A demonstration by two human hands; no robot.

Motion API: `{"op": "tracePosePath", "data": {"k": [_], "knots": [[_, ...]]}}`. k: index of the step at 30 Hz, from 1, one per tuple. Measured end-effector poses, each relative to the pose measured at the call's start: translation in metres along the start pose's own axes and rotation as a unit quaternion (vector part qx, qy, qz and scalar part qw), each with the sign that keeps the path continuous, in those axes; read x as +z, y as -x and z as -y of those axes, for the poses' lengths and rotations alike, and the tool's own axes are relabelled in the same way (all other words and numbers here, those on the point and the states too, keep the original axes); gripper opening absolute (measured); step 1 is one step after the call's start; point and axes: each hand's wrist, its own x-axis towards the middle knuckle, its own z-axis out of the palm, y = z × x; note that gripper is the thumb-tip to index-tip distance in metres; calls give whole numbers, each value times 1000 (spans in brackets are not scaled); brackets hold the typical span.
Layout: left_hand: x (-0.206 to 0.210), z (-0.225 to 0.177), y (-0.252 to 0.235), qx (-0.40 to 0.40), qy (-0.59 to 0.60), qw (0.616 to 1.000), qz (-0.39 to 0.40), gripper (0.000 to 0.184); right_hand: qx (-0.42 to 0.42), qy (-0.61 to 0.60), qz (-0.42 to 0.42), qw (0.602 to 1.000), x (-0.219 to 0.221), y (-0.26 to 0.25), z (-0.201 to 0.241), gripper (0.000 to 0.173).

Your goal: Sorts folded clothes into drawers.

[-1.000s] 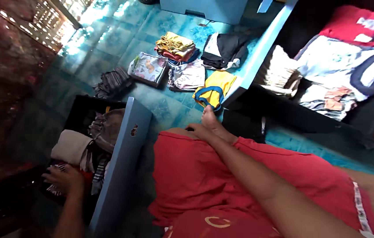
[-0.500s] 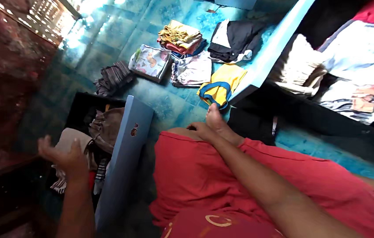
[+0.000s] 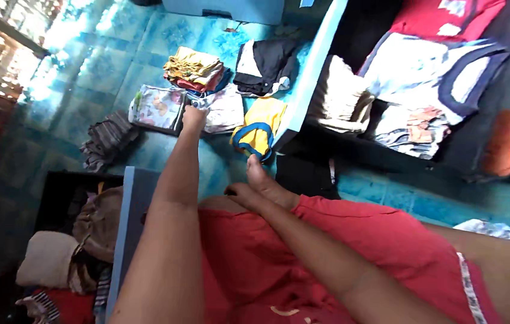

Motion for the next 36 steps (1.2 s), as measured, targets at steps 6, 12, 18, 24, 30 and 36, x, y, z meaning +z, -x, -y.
{"op": "tracePosePath", "data": {"k": [6,12,18,24,30,36], "knots": [[23,-1,-12,-112,-73,990,-46,72,1,2,31,1000,-9,1,4,33],[24,22,-13,-112,141,984,-16,57,-13,-2,23,1000,-5,-2,-1,33],[4,37,-7,-83,-52,995,15,46,-23,-4,11,1000,-2,-4,-6,32],[4,31,14,-45,-226,973,-25,87,-28,-30,-15,999,0,-4,-10,30],[5,9,113,126,-154,979,34,83,-39,-98,-59,993,-2,10,-7,38],[-5,38,193,165,-291,920,202,56,-4,-92,-68,993,-27,72,11,68]]}}
